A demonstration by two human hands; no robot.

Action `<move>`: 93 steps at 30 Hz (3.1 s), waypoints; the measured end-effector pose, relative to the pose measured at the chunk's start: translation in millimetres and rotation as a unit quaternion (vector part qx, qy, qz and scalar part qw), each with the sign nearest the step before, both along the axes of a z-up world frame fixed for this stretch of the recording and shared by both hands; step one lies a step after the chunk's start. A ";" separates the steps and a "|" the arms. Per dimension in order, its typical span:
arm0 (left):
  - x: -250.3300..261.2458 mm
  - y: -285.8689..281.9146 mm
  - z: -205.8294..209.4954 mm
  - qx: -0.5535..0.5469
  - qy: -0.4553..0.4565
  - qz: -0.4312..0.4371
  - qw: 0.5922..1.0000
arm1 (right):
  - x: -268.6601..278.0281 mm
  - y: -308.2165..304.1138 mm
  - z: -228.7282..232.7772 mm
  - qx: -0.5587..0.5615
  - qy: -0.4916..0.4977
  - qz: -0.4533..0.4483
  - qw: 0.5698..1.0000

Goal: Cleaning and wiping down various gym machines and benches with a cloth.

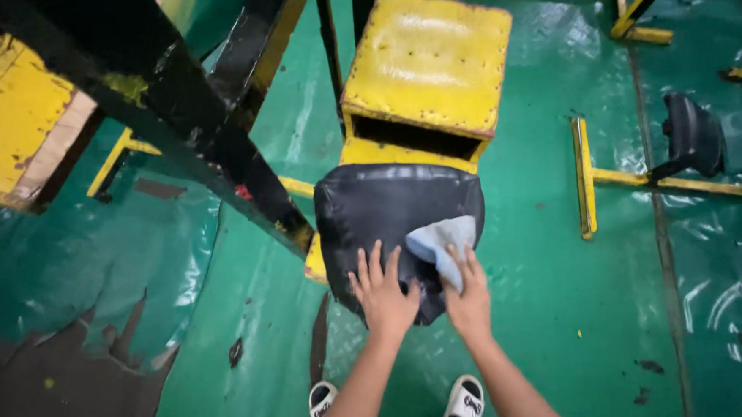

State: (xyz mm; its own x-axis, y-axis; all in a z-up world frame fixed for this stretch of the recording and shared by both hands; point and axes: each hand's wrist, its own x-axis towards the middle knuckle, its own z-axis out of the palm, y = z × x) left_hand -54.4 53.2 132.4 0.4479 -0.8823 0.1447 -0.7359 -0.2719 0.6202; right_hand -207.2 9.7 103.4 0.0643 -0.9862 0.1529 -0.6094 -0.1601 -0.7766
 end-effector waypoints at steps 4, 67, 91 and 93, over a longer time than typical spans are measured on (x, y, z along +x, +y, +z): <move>1.9 9.4 -22.6 0.019 -0.002 -0.005 1.000 | 18.3 13.0 -16.9 -0.031 0.010 0.051 0.998; 28.9 -7.1 -106.3 -0.084 -0.021 0.265 0.960 | 116.3 -99.5 -14.9 -0.146 0.337 0.288 0.884; 5.4 40.7 -145.4 -0.071 0.696 0.320 0.638 | 42.4 46.5 -14.8 -0.018 0.289 0.185 0.939; 1.9 42.4 -162.9 -0.054 0.725 0.340 0.597 | 36.6 45.4 4.7 -0.049 0.340 0.281 0.896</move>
